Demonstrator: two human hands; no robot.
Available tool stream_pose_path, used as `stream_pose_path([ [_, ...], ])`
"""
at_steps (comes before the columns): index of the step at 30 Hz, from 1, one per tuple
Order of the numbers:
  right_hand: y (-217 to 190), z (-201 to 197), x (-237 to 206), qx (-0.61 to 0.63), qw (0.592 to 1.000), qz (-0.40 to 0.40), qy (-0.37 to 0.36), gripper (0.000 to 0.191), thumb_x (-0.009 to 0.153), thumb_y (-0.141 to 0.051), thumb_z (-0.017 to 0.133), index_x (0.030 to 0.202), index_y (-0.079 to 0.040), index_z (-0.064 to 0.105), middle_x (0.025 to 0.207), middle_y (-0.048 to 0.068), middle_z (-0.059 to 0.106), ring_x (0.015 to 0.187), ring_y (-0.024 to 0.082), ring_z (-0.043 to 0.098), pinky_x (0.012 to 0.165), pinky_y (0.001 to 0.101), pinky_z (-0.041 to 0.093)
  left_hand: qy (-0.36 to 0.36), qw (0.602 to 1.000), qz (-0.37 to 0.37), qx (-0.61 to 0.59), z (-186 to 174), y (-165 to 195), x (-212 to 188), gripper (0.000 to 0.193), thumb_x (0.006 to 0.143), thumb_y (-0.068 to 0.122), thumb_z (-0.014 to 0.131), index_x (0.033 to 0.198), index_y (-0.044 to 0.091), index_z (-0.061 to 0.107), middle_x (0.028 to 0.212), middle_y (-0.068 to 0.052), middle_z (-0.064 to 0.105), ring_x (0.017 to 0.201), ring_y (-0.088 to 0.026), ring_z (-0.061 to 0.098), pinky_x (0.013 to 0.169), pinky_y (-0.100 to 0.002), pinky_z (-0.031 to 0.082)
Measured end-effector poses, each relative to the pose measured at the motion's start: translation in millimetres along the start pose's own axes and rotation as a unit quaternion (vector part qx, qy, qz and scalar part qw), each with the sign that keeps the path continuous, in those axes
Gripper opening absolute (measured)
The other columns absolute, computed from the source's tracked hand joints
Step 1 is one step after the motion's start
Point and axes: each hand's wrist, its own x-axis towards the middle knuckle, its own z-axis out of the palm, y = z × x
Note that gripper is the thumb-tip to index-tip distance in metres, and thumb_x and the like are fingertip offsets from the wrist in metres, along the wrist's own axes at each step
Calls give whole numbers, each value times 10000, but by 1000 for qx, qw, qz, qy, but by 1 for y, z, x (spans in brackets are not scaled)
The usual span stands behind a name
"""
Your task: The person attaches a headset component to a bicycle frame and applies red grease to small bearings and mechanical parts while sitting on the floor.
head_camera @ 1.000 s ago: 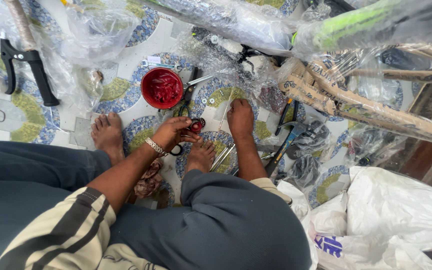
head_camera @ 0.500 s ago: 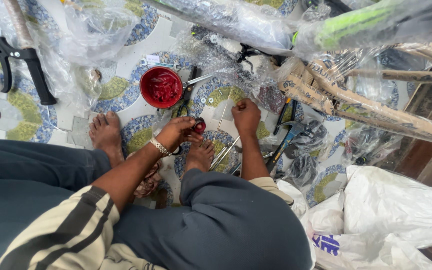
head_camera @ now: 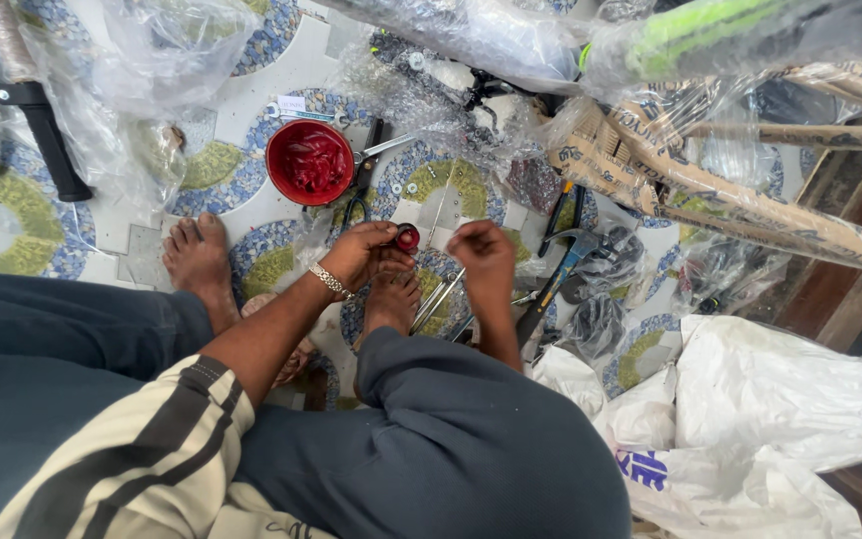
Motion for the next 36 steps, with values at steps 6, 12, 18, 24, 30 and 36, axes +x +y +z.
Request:
stream_pose_path([
  [6,-27,34,-34,-311,945,-98,-35,145,848,7,726,980,-38,684,984,74,712,869,180,775,675,310,619,-19,1000,-7,12,4,-7,3,233,1030,165,587,1152,-27,638,1058,-134,718,936,-226,724,832,-378,622],
  [12,-37,37,-37,-386,906,-161,-58,123,871,-27,725,990,-44,702,996,102,707,873,227,771,745,334,610,-46,999,-15,16,3,-9,1,221,1048,175,572,1116,-28,630,1055,-125,705,943,-224,706,832,-373,609],
  [18,-33,33,-44,-313,934,-156,-75,126,909,5,693,1032,-20,695,1036,104,707,921,231,781,792,323,639,-38,999,-31,6,1,-13,1,209,1040,162,567,1113,-27,618,1057,-133,695,944,-238,718,846,-384,611],
  [24,-32,35,-46,-331,927,-164,-62,116,914,6,702,1023,-30,710,1045,100,725,924,231,774,794,326,631,-59,998,-28,-7,-6,-18,2,209,1040,154,576,1120,-34,617,1051,-143,694,879,-264,719,838,-389,606],
  [30,-5,24,-39,-304,937,-170,-36,149,903,24,714,1034,-41,687,1014,82,717,910,213,710,772,330,585,-32,998,-52,5,-9,-14,3,239,1035,191,571,1121,-24,630,1040,-129,710,856,-247,731,819,-381,605],
  [36,29,-4,23,-18,995,-34,91,137,959,49,668,1064,-38,662,1000,50,710,908,158,692,825,313,627,-13,999,-37,31,-11,-2,-2,273,1044,192,575,1157,-51,625,1056,-154,716,899,-272,748,852,-394,617],
])
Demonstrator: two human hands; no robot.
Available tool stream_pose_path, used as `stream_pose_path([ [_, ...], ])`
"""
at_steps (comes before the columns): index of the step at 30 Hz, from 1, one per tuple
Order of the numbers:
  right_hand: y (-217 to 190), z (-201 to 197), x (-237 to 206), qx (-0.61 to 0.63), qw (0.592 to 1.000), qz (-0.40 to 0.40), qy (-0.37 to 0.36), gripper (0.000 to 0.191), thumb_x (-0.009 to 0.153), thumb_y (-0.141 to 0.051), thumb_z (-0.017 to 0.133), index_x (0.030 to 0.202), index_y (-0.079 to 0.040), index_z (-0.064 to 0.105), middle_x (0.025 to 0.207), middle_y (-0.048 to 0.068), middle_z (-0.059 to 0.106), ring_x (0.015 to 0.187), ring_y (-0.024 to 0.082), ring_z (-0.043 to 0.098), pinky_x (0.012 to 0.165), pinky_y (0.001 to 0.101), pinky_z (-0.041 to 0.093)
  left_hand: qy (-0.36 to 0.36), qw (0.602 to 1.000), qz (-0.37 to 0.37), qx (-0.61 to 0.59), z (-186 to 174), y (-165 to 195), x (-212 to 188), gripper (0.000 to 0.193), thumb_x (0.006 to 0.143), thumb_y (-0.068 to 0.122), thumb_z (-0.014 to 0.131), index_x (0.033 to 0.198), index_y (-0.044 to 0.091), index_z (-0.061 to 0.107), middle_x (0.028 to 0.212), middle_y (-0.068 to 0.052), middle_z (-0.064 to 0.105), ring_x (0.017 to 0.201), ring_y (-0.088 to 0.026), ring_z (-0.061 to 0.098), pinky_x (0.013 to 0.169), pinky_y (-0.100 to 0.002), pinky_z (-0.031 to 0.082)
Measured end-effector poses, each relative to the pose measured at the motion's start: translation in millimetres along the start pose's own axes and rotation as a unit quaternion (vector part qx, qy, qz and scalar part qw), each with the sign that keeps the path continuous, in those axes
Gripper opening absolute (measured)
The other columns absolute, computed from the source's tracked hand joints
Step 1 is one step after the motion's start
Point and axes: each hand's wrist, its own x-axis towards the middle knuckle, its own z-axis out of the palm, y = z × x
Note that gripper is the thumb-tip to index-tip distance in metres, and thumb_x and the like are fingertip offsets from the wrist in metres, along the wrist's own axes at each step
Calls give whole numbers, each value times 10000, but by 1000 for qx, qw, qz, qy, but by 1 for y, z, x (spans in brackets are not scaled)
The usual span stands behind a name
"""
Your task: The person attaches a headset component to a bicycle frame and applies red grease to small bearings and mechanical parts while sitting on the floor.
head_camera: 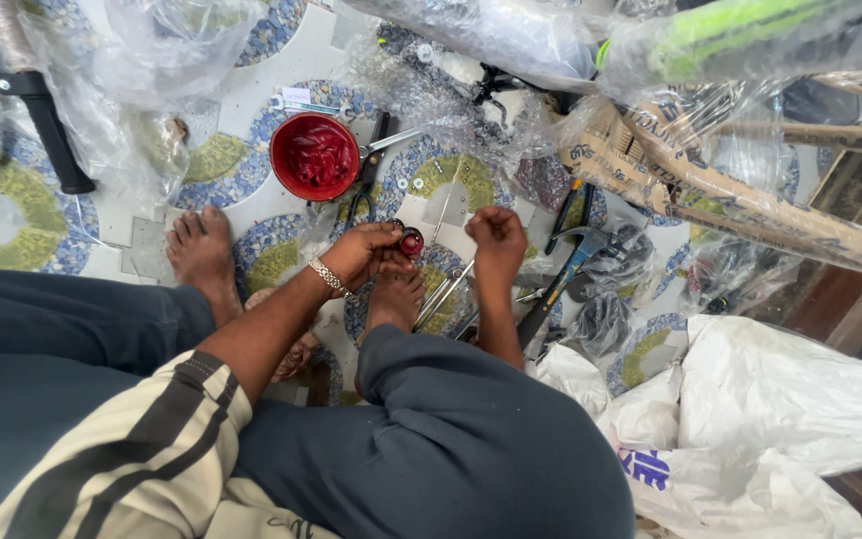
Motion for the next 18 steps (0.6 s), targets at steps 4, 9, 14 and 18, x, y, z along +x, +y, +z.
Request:
stream_pose_path([
  [4,-2,6,34,-188,982,-22,16,170,914,-2,707,1082,-33,703,977,55,741,860,141,709,789,300,596,-7,1000,13,1,1,4,-3,283,1037,195,573,1179,-45,617,1047,-164,725,874,-273,744,830,-392,616],
  [9,-19,27,48,-409,902,-136,-21,270,857,-51,743,1128,-50,729,1038,127,682,852,236,712,789,361,580,8,1000,21,14,-3,6,-6,270,1044,203,587,1155,-42,608,1049,-155,715,885,-265,747,840,-382,611],
  [14,-25,41,52,-457,851,-250,-65,327,794,-67,764,1120,-60,739,1094,164,669,976,380,668,836,446,551,-7,1000,19,14,-12,5,-8,269,1049,209,583,1144,-40,624,1052,-143,720,880,-256,741,839,-372,606],
  [18,-15,32,48,-499,824,-255,-86,189,909,-60,682,1090,-80,730,1091,143,686,1012,378,669,887,469,547,27,999,11,21,-16,4,-9,238,1028,200,582,1126,-14,612,1026,-145,721,877,-266,749,837,-396,619],
])
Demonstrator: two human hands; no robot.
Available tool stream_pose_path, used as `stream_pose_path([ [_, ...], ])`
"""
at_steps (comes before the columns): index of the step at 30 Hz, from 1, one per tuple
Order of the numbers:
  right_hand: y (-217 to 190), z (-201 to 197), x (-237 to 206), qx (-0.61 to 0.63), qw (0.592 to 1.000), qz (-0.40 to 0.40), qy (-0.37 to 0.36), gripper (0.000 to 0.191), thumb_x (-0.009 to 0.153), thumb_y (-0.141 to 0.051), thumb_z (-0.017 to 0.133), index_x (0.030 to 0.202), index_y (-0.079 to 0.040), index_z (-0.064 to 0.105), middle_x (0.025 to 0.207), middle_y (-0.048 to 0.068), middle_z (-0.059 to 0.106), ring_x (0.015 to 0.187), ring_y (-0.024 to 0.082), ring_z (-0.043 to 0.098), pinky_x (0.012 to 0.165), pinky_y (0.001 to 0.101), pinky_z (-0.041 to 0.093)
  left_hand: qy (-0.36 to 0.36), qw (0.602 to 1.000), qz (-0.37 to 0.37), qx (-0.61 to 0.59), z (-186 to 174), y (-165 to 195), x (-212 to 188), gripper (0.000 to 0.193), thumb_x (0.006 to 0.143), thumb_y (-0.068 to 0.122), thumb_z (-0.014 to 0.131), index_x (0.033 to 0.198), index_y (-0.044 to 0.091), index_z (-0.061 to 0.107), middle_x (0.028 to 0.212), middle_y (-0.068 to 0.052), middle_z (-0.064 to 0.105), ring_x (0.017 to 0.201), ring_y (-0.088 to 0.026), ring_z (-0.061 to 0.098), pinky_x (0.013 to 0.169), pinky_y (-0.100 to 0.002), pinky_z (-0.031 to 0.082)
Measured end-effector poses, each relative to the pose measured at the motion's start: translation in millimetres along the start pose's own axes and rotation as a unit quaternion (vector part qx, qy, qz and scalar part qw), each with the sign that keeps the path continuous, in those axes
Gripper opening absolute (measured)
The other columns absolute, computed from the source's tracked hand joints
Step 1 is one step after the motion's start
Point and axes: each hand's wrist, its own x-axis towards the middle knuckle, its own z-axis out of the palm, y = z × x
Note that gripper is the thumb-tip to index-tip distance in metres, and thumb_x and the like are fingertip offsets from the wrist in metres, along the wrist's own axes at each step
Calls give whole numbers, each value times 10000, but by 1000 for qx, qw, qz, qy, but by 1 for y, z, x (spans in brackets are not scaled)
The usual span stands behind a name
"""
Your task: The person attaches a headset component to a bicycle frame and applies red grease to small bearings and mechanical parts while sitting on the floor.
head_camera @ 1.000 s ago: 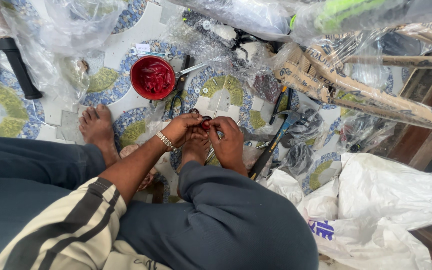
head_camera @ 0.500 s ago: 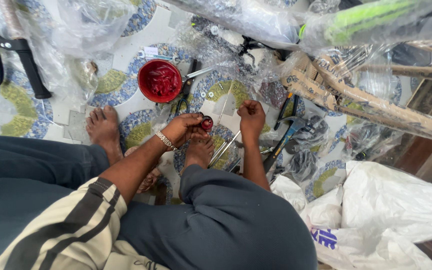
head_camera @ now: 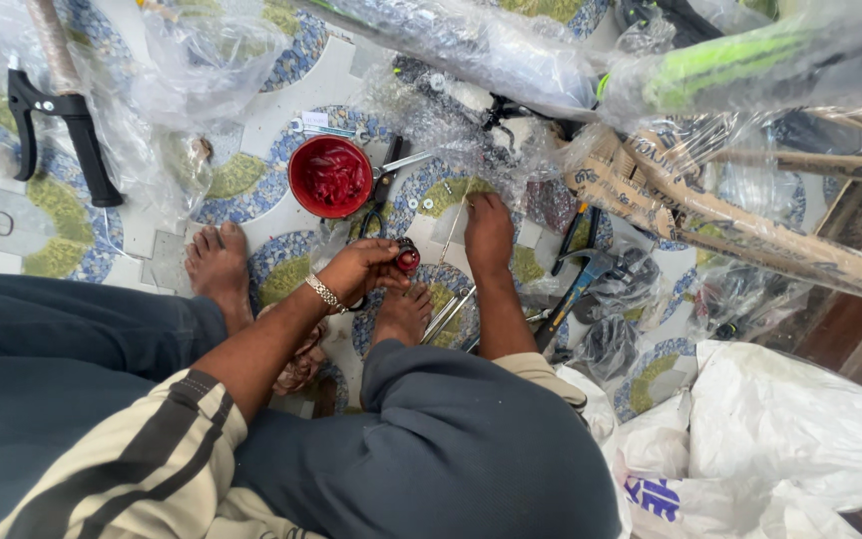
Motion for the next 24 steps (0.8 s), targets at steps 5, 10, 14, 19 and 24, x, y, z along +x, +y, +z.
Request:
stream_pose_path([
  [5,17,2,-13,-19,999,36,-15,101,939,-114,680,1023,-87,731,1051,139,695,944,381,673,832,484,552,-19,1000,16,-9,0,2,-2,257,1036,194,587,1140,-37,629,1045,-148,721,886,-276,747,851,-398,612],
  [10,24,0,-11,46,994,98,-8,137,871,-77,727,1008,-62,726,999,138,714,842,301,727,751,419,587,-5,1000,15,-7,1,5,-3,256,1032,193,579,1142,-34,625,1054,-142,725,888,-277,744,846,-400,616],
  [14,27,-4,-12,148,979,139,31,159,862,-28,750,1018,-53,747,946,125,733,785,224,749,734,353,607,-9,1000,16,-9,1,5,-3,259,1034,185,581,1142,-45,629,1049,-147,723,888,-283,744,842,-403,616],
  [19,23,-3,-20,154,985,75,-17,157,864,-47,752,1019,-68,747,989,127,723,822,247,748,749,351,606,-10,1000,15,-3,4,4,-3,262,1034,185,585,1138,-51,633,1049,-148,724,885,-281,745,841,-401,617],
  [24,20,2,-17,53,997,4,-53,133,840,-41,767,965,-72,732,975,155,704,836,349,704,760,428,571,-10,1000,14,-6,6,4,-2,258,1035,193,581,1142,-36,633,1055,-139,727,887,-271,746,839,-388,616],
])
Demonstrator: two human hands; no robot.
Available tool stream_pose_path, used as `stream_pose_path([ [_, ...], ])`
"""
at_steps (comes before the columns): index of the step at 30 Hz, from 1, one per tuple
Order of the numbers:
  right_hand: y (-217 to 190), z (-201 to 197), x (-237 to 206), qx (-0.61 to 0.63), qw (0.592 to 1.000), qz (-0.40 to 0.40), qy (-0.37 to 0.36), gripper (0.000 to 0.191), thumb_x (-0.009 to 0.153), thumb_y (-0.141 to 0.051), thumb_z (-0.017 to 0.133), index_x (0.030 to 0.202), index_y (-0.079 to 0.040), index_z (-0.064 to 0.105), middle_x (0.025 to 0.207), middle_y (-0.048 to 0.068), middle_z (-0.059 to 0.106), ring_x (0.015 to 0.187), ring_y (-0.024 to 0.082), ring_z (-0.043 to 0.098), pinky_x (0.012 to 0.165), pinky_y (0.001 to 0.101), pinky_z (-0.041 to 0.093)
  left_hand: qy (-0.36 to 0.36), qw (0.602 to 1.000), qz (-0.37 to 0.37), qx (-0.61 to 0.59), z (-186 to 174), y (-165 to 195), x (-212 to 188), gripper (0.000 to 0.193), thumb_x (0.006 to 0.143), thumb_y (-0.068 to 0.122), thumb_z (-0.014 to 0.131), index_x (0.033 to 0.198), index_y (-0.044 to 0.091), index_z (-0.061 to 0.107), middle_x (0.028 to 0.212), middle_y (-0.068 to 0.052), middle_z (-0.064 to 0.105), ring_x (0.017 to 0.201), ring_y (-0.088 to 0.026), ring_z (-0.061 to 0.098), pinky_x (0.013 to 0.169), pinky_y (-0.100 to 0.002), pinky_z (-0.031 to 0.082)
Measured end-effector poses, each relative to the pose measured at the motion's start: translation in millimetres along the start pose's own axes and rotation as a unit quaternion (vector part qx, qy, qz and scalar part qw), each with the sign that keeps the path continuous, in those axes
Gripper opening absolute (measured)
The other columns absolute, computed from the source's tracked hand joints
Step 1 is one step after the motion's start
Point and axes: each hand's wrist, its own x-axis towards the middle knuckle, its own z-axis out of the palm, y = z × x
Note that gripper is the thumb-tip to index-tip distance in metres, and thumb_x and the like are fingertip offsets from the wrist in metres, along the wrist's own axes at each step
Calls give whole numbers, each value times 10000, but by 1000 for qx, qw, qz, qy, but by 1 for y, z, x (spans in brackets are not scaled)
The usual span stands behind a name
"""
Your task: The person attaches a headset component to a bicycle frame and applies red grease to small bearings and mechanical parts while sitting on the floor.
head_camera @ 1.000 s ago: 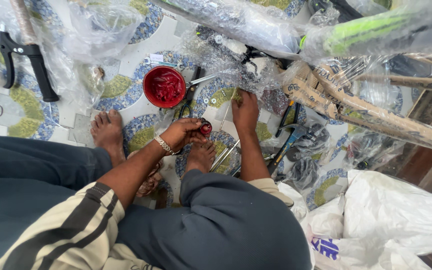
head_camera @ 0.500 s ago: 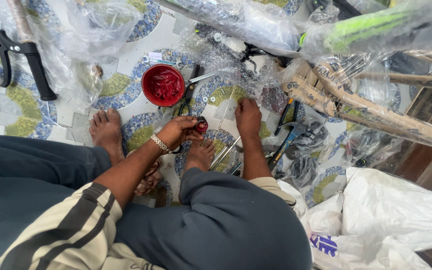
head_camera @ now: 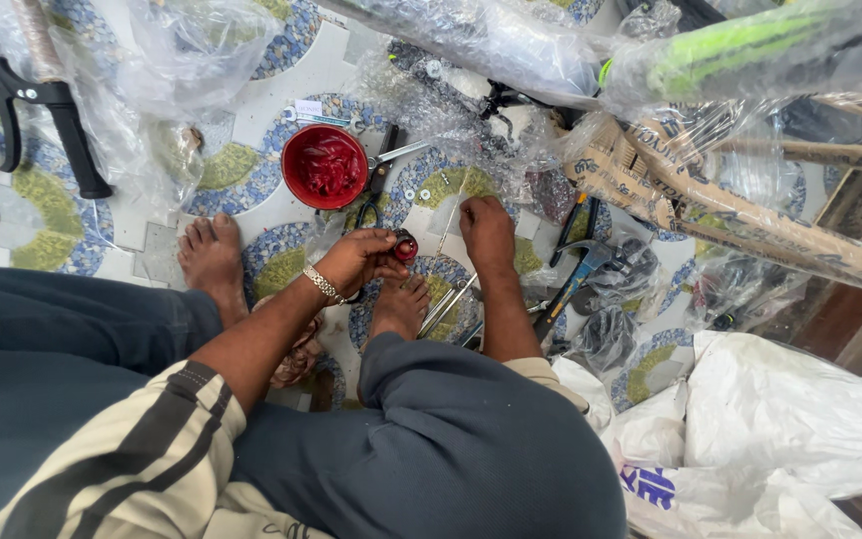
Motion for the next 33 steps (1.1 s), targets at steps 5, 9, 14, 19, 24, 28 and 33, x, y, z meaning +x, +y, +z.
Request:
stream_pose_path([
  [5,-4,-4,2,6,998,52,27,158,828,-31,765,974,-61,713,926,140,726,807,308,721,724,404,572,-14,1000,12,-20,1,0,3,249,1043,174,578,1139,-51,625,1050,-150,725,892,-277,748,847,-388,621],
  [9,-26,-17,-24,222,967,121,35,193,888,-47,741,1073,-66,692,952,73,750,788,159,730,698,291,592,-12,1000,7,-11,5,-3,6,252,1044,175,571,1151,-43,639,1042,-152,728,885,-265,745,833,-377,614],
  [14,-67,-22,-67,236,970,58,15,266,863,-48,771,1119,-69,700,980,63,744,779,131,719,699,275,580,-29,999,-13,-27,14,-5,6,241,1039,181,573,1133,-31,640,1036,-134,728,875,-245,749,819,-382,632],
  [19,-79,-18,-75,193,979,18,65,253,887,-61,799,1125,-80,717,1037,83,728,811,162,705,713,289,584,-51,998,-15,-32,20,-8,6,243,1055,189,574,1122,-33,649,1033,-135,727,869,-228,740,799,-376,624],
  [24,-74,-19,-78,210,976,23,52,277,891,-76,802,1154,-76,717,1062,85,732,848,176,727,736,302,593,-48,998,-22,-38,19,-11,5,237,1053,191,566,1123,-24,636,1041,-131,721,873,-225,742,814,-367,625],
  [28,-76,-23,-80,250,966,27,54,276,909,-80,791,1175,-80,718,1084,78,746,913,176,755,788,312,610,-58,997,-23,-43,17,-13,6,236,1049,185,564,1118,-30,634,1035,-140,717,867,-247,741,823,-372,618],
  [33,-84,-28,-82,163,984,-13,68,254,878,-74,832,1117,-69,748,1029,95,759,933,204,723,795,328,589,-50,998,-20,-42,16,-14,8,223,1052,171,569,1125,-30,633,1039,-139,715,874,-234,737,825,-382,618],
])
